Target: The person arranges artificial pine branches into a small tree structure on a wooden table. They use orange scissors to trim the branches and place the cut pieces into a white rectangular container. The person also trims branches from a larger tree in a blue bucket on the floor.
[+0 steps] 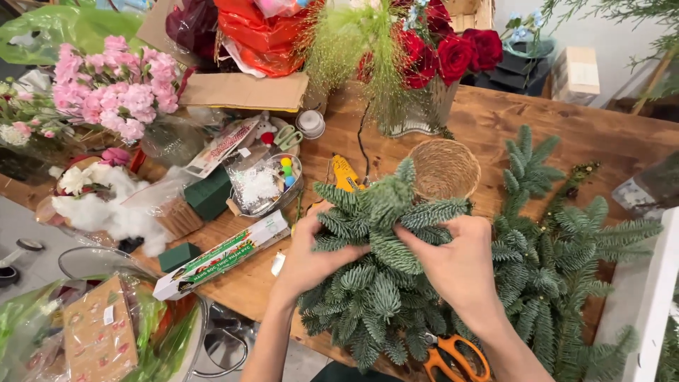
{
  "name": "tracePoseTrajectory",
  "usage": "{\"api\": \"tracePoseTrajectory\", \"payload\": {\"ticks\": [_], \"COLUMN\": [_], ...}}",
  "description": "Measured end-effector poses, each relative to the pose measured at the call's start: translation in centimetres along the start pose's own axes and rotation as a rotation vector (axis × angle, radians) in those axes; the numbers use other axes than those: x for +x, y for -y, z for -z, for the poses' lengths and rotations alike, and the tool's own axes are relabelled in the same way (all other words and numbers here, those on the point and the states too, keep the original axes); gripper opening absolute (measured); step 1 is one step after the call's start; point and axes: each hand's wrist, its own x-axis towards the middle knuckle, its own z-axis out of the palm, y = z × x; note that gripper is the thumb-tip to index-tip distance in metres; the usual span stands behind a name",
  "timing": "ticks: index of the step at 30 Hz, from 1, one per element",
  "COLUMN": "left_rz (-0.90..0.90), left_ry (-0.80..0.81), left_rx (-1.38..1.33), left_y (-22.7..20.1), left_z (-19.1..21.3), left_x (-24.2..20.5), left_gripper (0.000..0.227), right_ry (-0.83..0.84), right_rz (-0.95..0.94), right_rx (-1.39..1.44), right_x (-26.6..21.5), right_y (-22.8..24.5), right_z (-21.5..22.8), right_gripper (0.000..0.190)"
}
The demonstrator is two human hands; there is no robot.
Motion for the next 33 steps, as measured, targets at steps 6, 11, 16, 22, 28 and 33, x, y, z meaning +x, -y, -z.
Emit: {"api": "tracePoseTrajectory", "payload": {"ticks": [6,11,16,22,28,33], "left_rz": [0.082,0.154,0.227,0.095,0.044,0.039], "left_ry": [-0.036,-0.023,-0.001,-0.021,-0.032,0.019], "left_rx": [0.018,0.034,0.085,0.016,-0.012,-0.001], "left_y": [0.4,-1.6,-1.4,-0.2,-1.1,1.7], "left_z": [0.3,-0.3,0.0,-0.5,0.1,1.3], "left_x": [0.1,0.2,0.3,0.1,0.1,-0.5], "left_gripper": [0.046,0.059,0.087,0.066,0.047,0.049], "right_ry": [-0.008,0.021,0.108,0.216,0.357,0.430], "right_rz": [0.065,0.046,0.041,0.020,0.107,0.160], "right_rx": [0.098,0.108,0.271,0.346,0.278,0.246], "right_x": [-1.0,-0.9,0.0,0.2,1.0,1.9], "right_y": [-0.2,0.3,-3.1,-4.0,-3.9,-4.7], "right_z": [-0.3,-0.6,-0.9,-1.7,-2.0,-0.7], "right_gripper": [0.070,0.066,0.035,0.010,0.028,0.047]}}
